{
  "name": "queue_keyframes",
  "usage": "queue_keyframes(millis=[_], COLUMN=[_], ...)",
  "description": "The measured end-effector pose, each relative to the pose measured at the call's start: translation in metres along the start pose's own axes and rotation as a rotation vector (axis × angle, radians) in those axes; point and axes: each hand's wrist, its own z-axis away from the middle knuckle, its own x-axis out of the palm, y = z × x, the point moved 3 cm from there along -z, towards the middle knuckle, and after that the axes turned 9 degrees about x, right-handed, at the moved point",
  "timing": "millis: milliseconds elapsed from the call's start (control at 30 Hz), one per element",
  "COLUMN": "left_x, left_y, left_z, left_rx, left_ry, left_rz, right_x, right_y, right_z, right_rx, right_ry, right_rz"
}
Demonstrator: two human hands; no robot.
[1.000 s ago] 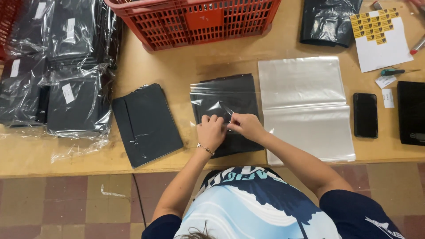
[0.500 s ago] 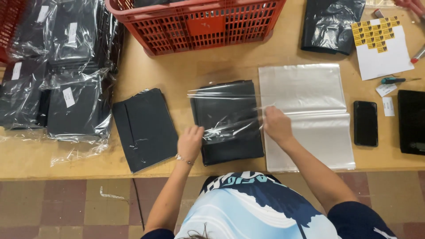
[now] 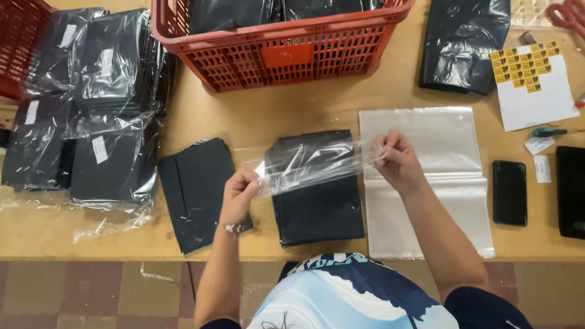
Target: Packaging stacks of black plastic bags into clear plastic sleeves
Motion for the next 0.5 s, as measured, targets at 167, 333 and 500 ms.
queue_keyframes(millis=[167, 333, 500], left_x=[0.001, 0.007, -0.006], left_y=[0.060, 0.139, 0.004], left_z=[-0.086, -0.083, -0.087], left_rx=[0.703, 1.421, 0.931], left_ry=[-0.236, 0.314, -0.120], left_rz=[-1.187, -1.505, -1.700], right_x=[0.035, 0.086, 0.030], right_y=[-0.051, -0.092, -0.031], right_z=[-0.063, -0.053, -0.086], right_rx=[-0.196, -0.793, -1.193], right_ry=[-0.109, -0.195, -0.169], right_rz=[0.535, 1.147, 1.978])
